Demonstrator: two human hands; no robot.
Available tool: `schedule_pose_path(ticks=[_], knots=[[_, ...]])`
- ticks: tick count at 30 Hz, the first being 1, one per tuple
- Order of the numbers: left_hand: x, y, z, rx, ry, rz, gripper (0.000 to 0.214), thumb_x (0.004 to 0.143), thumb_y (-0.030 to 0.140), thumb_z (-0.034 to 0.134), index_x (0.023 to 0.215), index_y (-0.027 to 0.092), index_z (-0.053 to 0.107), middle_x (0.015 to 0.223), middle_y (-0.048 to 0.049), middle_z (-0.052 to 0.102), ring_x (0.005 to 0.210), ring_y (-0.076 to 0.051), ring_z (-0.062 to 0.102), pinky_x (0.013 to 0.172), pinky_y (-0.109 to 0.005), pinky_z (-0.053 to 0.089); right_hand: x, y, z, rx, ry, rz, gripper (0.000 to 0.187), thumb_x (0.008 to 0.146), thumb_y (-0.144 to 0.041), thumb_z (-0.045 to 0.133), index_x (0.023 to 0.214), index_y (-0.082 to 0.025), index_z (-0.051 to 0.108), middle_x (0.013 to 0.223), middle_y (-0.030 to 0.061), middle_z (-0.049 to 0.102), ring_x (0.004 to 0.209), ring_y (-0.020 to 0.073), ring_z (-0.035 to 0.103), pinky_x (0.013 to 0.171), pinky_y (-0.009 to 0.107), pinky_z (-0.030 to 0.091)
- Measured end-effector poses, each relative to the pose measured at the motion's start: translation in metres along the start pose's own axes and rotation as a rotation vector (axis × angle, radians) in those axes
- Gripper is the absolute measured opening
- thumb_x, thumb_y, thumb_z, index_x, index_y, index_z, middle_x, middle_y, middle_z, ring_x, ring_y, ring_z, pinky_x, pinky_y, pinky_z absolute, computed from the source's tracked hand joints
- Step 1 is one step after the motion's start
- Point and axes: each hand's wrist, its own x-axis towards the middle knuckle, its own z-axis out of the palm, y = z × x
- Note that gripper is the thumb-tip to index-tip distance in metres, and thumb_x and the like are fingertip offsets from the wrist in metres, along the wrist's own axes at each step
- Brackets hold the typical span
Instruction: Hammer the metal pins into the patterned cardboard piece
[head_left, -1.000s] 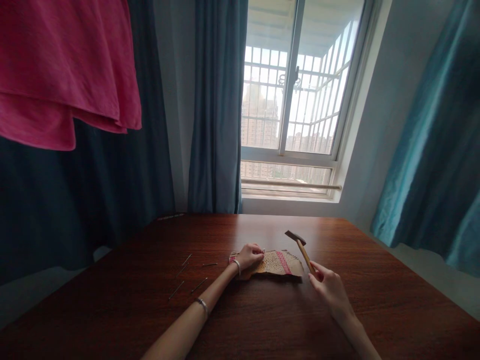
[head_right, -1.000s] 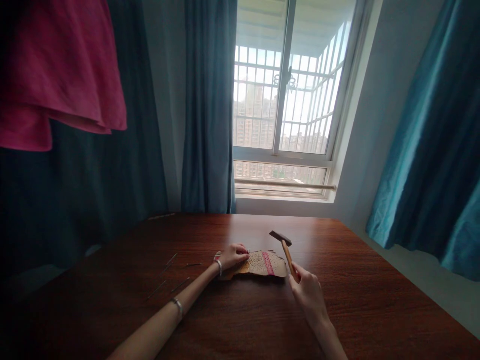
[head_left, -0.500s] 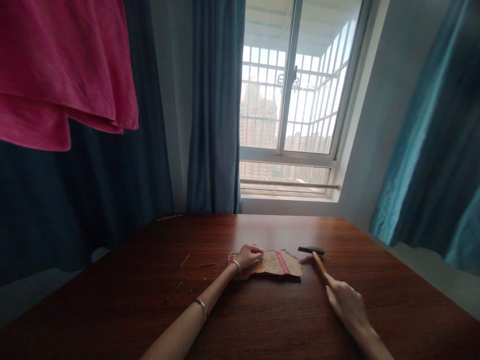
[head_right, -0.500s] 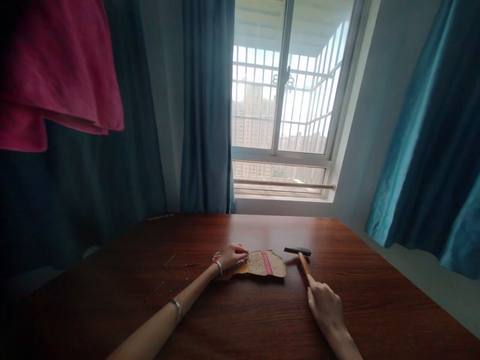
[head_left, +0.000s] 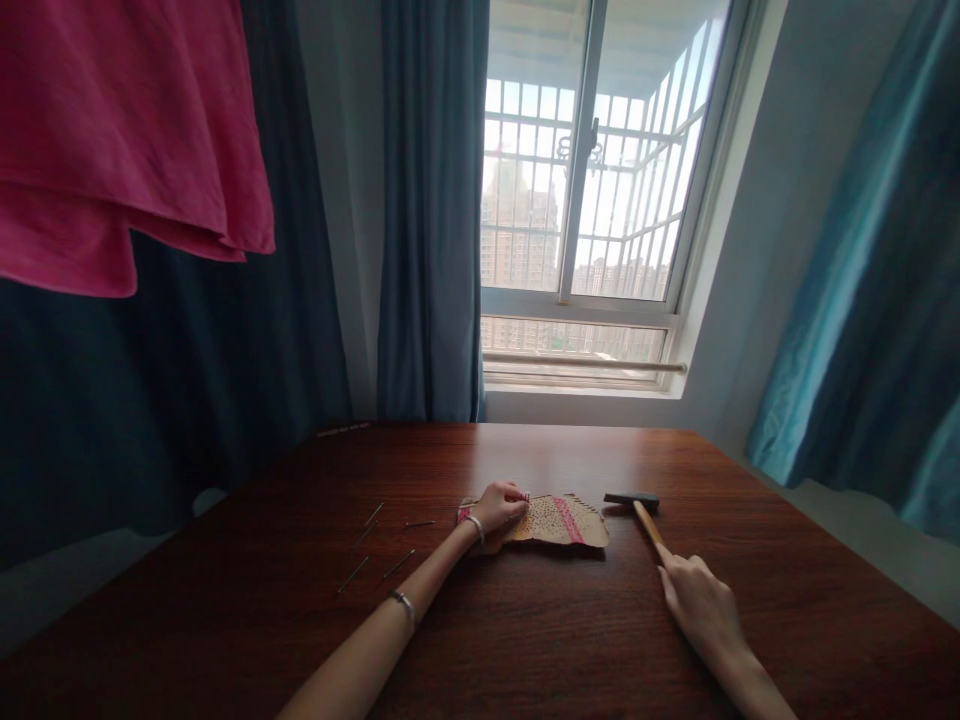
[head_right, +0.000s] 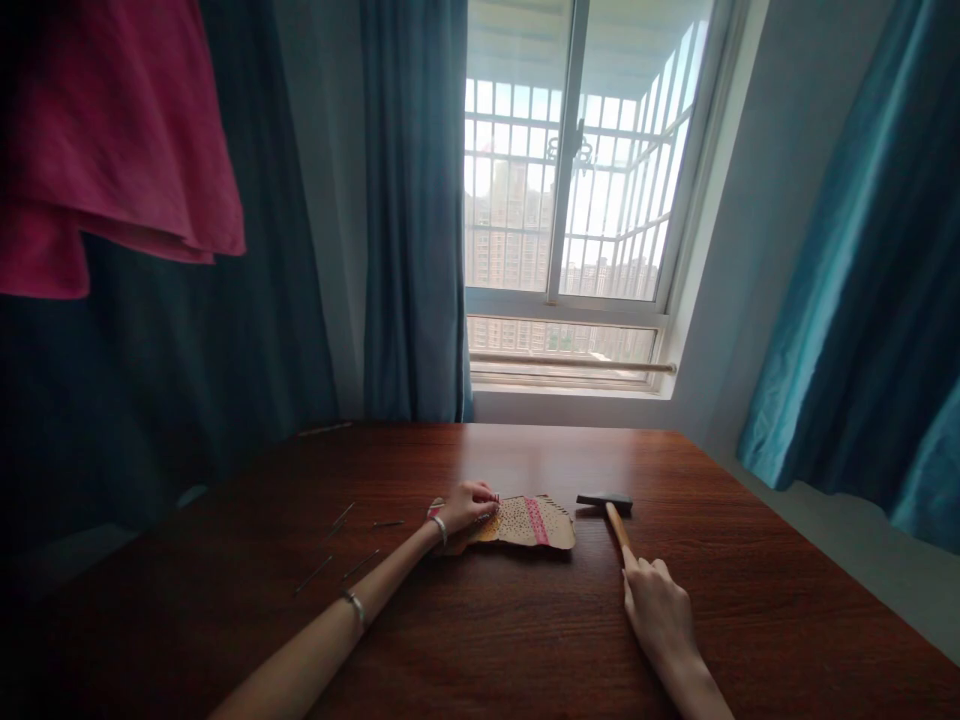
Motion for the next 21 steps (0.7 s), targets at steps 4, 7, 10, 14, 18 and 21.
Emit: schedule_pose_path(ticks=[4, 7, 10, 14, 18, 21], knots=[[0.000, 0.003, -0.001, -0.020, -0.028, -0.026, 0.023, 0.069, 0.024, 0.057, 0.080, 0.012, 0.074, 0.080, -0.0061, 0.067, 0.077, -0.017, 0.058, 0.070, -0.025, 0.043, -0.001, 0.000, 0.000, -0.014, -0.033, 0.003, 0.039, 0.087, -0.017, 0.036, 0.120, -0.023, 0.056, 0.084, 0.0082, 0.065, 0.083, 0.0206, 0.059, 0.053, 0.024, 0.043], [0.002, 0.001, -0.005, -0.136, -0.057, -0.080, 0.035, 0.064, 0.017, 0.056, 0.094, 0.010, 0.071, 0.084, -0.0068, 0.069, 0.078, -0.018, 0.060, 0.071, -0.027, 0.046, -0.001, 0.001, 0.001, -0.019, -0.044, 0.013, 0.037, 0.088, -0.020, 0.036, 0.118, -0.022, 0.057, 0.087, 0.0081, 0.063, 0.083, 0.0201, 0.058, 0.054, 0.024, 0.043], [0.005, 0.004, -0.016, -0.270, 0.000, -0.142, 0.043, 0.061, 0.014, 0.052, 0.101, 0.008, 0.068, 0.086, -0.0089, 0.070, 0.079, -0.019, 0.063, 0.073, -0.029, 0.048, -0.001, 0.001, 0.003, -0.031, -0.037, 0.009, 0.038, 0.087, -0.019, 0.036, 0.119, -0.020, 0.057, 0.088, 0.0086, 0.062, 0.085, 0.0206, 0.057, 0.060, 0.025, 0.045], [0.005, 0.015, -0.045, -0.293, 0.174, -0.199, 0.037, 0.063, 0.014, 0.048, 0.093, 0.007, 0.070, 0.084, -0.0110, 0.070, 0.076, -0.019, 0.064, 0.067, -0.028, 0.049, 0.000, 0.002, 0.004, -0.026, -0.032, -0.004, 0.039, 0.086, -0.018, 0.036, 0.119, -0.018, 0.057, 0.090, 0.0097, 0.061, 0.087, 0.0217, 0.056, 0.066, 0.027, 0.046], [-0.011, 0.015, -0.087, -0.093, 0.223, -0.200, 0.034, 0.067, 0.017, 0.049, 0.094, 0.008, 0.069, 0.088, -0.0116, 0.070, 0.078, -0.019, 0.064, 0.070, -0.027, 0.049, 0.001, 0.002, 0.005, -0.018, -0.019, -0.014, 0.041, 0.086, -0.017, 0.035, 0.122, -0.016, 0.055, 0.090, 0.0108, 0.060, 0.087, 0.0225, 0.054, 0.069, 0.029, 0.046], [-0.037, 0.003, -0.124, 0.289, 0.161, -0.286, 0.030, 0.069, 0.019, 0.052, 0.092, 0.013, 0.070, 0.091, -0.0094, 0.070, 0.083, -0.020, 0.063, 0.076, -0.028, 0.048, 0.000, 0.004, 0.007, 0.001, -0.008, -0.016, 0.041, 0.085, -0.017, 0.036, 0.122, -0.017, 0.056, 0.090, 0.0106, 0.059, 0.085, 0.0224, 0.053, 0.069, 0.029, 0.045]])
